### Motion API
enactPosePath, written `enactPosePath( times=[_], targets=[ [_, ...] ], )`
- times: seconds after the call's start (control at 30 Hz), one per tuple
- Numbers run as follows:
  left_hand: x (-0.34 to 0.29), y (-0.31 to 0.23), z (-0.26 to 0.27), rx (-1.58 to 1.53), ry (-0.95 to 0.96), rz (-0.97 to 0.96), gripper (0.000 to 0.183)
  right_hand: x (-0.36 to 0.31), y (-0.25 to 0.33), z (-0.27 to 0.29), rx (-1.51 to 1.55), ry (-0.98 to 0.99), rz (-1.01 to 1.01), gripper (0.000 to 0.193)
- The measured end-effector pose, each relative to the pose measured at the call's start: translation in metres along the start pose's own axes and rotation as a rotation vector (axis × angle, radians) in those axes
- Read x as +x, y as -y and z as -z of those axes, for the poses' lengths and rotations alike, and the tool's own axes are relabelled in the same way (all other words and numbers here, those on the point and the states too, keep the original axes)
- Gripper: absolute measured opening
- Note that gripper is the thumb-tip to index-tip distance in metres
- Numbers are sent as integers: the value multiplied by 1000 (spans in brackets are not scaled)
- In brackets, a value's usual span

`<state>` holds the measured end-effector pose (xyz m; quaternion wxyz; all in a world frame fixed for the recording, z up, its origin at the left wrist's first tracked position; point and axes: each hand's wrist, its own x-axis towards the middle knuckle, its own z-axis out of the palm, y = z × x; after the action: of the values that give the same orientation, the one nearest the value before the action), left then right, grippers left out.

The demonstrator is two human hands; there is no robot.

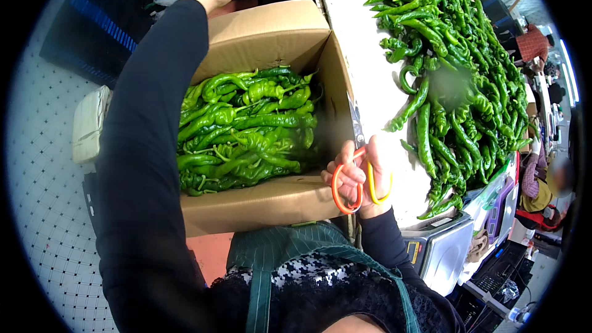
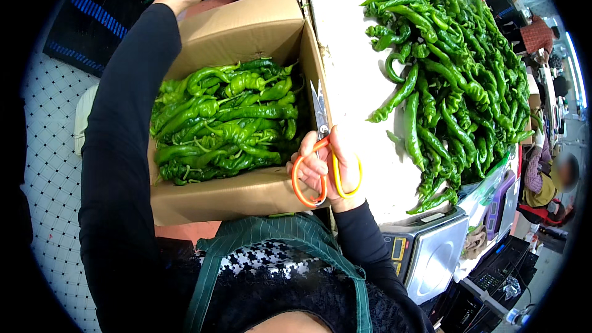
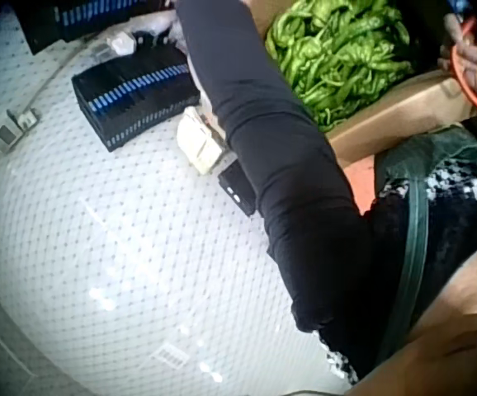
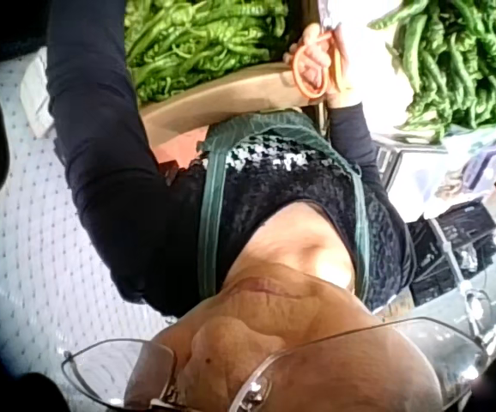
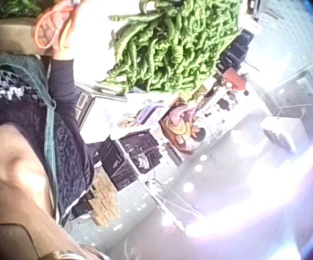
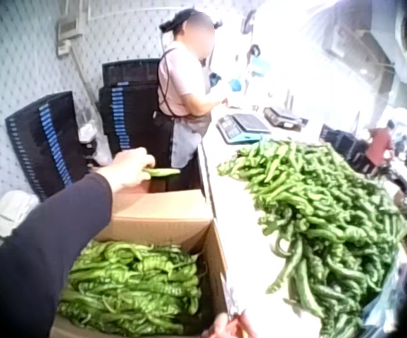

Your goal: The person uses yellow-handled scissors to trim the stems off green peppers, picking them from a cardboard box and placing the trimmed peppers onto a white table. Another person wearing blue gloves is visible in the background, also handling peppers.

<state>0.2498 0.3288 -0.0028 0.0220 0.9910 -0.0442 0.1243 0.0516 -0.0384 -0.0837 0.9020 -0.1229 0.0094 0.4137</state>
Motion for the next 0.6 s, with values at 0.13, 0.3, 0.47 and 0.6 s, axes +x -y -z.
enactPosePath(
  times=[0.13, 0.3, 0.47, 0.6],
  targets=[
    [-20, -9, -10, 6, -41, 63, 77, 2, 1, -1, -22, 8, -7, 62],
    [-98, 34, -20, -496, -148, 59, 33, 1, -1, -3, -18, 24, 31, 61],
    [-235, 31, -33, -580, 390, 284, 48, 5, -1, -1, 6, 62, -6, 61],
    [-279, 16, -73, -137, 652, 288, 102, 7, 0, 0, -13, 58, 3, 61]
  ],
)
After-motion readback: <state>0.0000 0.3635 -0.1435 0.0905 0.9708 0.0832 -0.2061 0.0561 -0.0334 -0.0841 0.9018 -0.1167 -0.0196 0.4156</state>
